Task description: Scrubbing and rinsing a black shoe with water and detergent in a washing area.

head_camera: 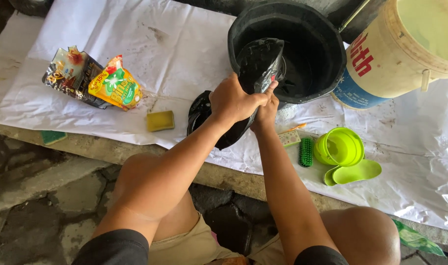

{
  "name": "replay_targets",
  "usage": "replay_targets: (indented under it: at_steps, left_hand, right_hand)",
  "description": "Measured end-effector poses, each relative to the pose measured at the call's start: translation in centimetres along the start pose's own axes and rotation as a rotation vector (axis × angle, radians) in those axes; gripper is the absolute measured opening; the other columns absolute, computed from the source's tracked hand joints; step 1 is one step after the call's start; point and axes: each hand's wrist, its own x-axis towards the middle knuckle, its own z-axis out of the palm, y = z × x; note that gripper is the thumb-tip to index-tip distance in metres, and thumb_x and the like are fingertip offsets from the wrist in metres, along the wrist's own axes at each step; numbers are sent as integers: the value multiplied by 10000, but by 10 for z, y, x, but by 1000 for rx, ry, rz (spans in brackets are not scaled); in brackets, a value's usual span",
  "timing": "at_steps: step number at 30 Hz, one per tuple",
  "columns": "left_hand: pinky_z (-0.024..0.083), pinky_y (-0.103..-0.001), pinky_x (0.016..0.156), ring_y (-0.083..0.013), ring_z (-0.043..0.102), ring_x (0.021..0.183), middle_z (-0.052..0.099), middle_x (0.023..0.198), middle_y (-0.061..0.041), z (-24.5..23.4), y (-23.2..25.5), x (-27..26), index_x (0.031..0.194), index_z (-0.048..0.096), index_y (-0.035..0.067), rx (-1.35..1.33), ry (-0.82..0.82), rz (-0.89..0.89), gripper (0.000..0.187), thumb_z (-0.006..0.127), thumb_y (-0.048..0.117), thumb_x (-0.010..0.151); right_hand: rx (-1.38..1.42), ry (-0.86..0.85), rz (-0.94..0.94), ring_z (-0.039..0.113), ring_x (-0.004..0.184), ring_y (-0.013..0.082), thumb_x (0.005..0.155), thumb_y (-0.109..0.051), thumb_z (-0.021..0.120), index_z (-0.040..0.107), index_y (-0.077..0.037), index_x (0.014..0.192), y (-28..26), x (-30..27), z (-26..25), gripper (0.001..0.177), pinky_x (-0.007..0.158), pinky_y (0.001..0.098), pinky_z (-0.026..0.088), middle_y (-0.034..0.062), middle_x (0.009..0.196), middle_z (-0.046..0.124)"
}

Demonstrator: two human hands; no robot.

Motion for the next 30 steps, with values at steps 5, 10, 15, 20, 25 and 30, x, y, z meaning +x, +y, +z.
replay_targets:
  at_steps: [5, 10, 15, 20, 25, 30]
  left_hand:
    - [487, -526, 969, -402, 683, 1127, 700, 1134, -192, 17, -17, 20, 1188, 607, 30, 100, 17, 13, 817, 777, 470, 522]
    - [467, -553, 977, -414, 670, 1143, 700, 1145, -177, 8, -24, 36, 1181, 619, 43, 178, 37, 108, 824, 806, 452, 490]
    - [445, -578, 930, -423, 664, 1104, 699, 1125, -187, 9, -42, 49, 1174, 617, 45, 358, 28, 240, 866, 852, 495, 472]
    - [423, -614, 956, -431, 608, 1173, 629, 1211, -219, 28, -45, 40, 1226, 531, 9, 462, -76, 322, 867, 866, 440, 553]
    - [457, -599, 937, -412, 619, 1161, 625, 1195, -228, 41, -49, 39, 1267, 520, -6, 532, -126, 331, 938, 856, 533, 577]
    - [489, -578, 881, -422, 632, 1112, 622, 1161, -227, 51, -60, 40, 1231, 520, -2, 532, -125, 317, 913, 831, 533, 560]
  right_hand:
    - [-197, -11, -93, 555, 1334, 322, 1087, -477, 358, 145, -262, 1544, 50, 33, 0, 548, 1134, 429, 441, 193, 1396, 596]
    - [356, -90, 40, 630, 1232, 350, 1007, -498, 518, 299, -124, 1476, 18, 37, -5, 638, 1085, 471, 504, 249, 1338, 625]
    - [1148, -214, 401, 564, 695, 253, 755, -800, 586, 636, -106, 916, -12, 48, -40, 715, 701, 381, 431, 49, 749, 534]
    - [1150, -65, 435, 722, 981, 389, 856, -657, 619, 682, -44, 1122, -17, 59, -38, 671, 904, 556, 589, 168, 1067, 735]
    - [981, 184, 456, 680, 1071, 382, 793, -648, 683, 538, -80, 1379, -30, 38, -30, 829, 912, 598, 583, 176, 1240, 642]
    - [926, 241, 437, 638, 979, 336, 771, -512, 692, 607, -39, 1219, -17, 42, -21, 657, 855, 533, 546, 167, 1117, 637]
